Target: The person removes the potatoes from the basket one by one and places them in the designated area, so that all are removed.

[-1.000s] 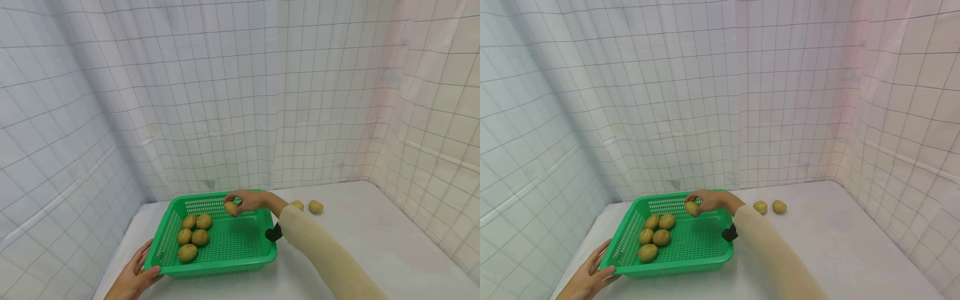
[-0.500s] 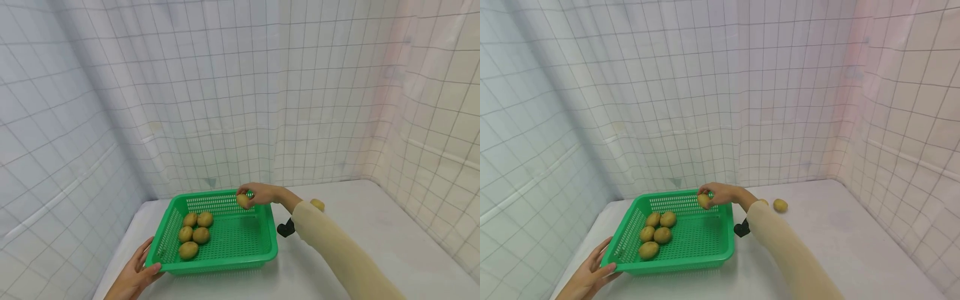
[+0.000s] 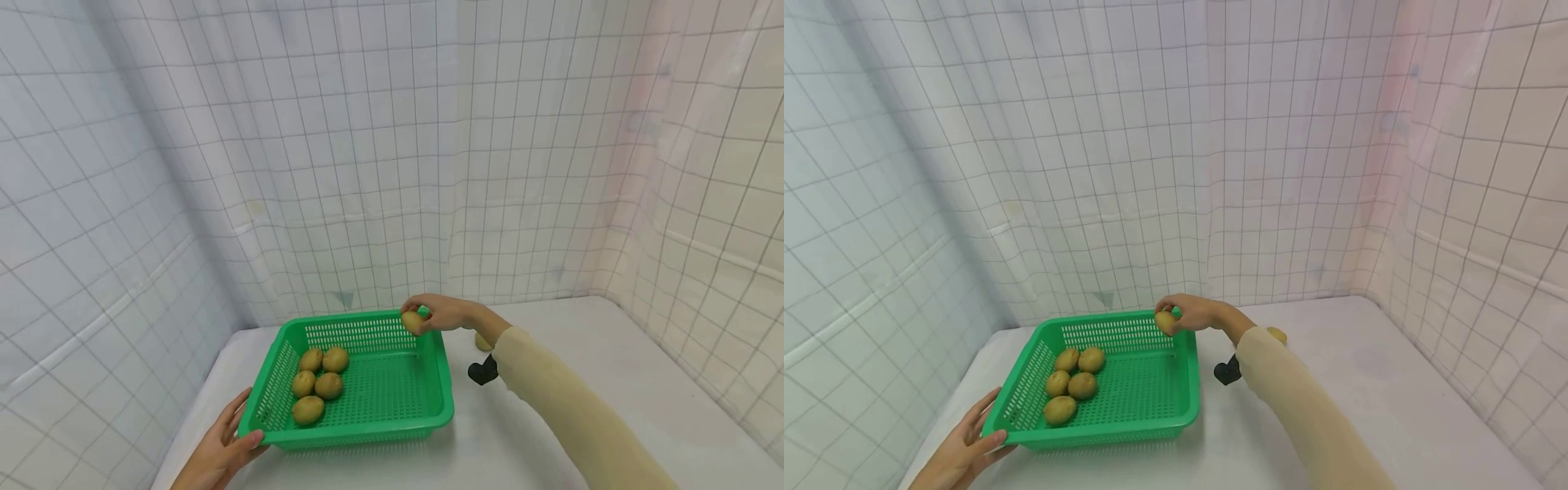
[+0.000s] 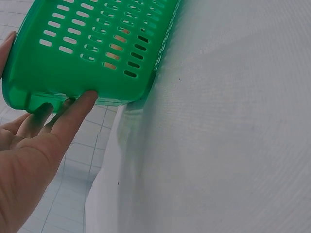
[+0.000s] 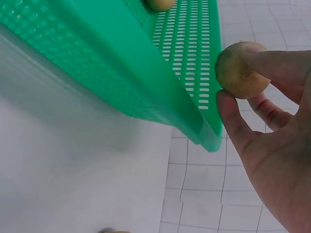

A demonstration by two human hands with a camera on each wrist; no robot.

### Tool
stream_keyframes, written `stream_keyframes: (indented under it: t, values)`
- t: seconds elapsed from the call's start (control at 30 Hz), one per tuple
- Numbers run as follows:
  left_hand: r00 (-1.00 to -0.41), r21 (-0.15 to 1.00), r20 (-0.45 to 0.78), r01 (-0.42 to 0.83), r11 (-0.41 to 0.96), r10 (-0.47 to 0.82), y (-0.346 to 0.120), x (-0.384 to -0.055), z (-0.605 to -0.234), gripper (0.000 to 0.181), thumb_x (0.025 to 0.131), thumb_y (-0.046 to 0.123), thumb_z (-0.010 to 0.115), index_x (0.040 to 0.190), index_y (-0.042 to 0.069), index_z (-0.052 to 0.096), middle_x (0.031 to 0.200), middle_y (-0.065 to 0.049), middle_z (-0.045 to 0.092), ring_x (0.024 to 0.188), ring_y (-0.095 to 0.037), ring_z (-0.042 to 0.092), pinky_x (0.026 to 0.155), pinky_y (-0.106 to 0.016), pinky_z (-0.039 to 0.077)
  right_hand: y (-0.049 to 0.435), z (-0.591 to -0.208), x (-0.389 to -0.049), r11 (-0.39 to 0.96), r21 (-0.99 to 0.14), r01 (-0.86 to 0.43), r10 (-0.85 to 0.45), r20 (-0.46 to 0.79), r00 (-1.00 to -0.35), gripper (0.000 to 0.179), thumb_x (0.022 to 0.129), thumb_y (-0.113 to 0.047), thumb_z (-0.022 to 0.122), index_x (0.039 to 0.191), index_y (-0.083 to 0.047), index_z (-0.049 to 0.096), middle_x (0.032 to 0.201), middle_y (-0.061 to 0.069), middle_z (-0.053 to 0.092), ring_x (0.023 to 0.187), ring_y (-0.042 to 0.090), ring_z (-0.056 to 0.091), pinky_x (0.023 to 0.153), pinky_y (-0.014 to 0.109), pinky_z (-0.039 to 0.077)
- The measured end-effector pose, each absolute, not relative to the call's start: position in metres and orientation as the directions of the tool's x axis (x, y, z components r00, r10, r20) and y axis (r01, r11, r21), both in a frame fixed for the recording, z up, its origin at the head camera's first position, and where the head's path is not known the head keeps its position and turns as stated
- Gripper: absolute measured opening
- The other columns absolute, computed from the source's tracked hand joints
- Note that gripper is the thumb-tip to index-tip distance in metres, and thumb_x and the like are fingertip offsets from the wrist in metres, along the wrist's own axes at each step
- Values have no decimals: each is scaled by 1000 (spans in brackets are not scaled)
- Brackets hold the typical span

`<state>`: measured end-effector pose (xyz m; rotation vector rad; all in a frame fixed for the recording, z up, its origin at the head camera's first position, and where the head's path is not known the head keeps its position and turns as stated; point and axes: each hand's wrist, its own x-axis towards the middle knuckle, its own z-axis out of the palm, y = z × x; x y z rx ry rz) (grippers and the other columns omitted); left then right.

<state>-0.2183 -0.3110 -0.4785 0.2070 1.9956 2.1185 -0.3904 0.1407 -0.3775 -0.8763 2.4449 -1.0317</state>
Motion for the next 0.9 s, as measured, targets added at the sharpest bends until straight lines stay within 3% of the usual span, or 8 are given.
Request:
stream_keyframes:
  t: [0.47,0.9]
  values:
    - [-962,996,-55,-73,-56,269,-308,-219,-481,87,106,2,55,165,11,-9,168,-23,-12,121,-8,54,101,-53,51,176,-381,-388,548,-755,-360,-609,-64,-791,49,96,-4,69,143,-8,56,137,11,49,129,37,50,104,52,49]
    - [-970,994,-61,-81,-73,237,-310,-218,-480,87,105,0,55,165,11,-7,166,-20,-6,116,-3,58,99,-53,52,198,-381,-390,556,-755,-348,-577,-50,-815,50,96,-7,69,144,-8,54,137,12,50,130,41,51,106,54,47]
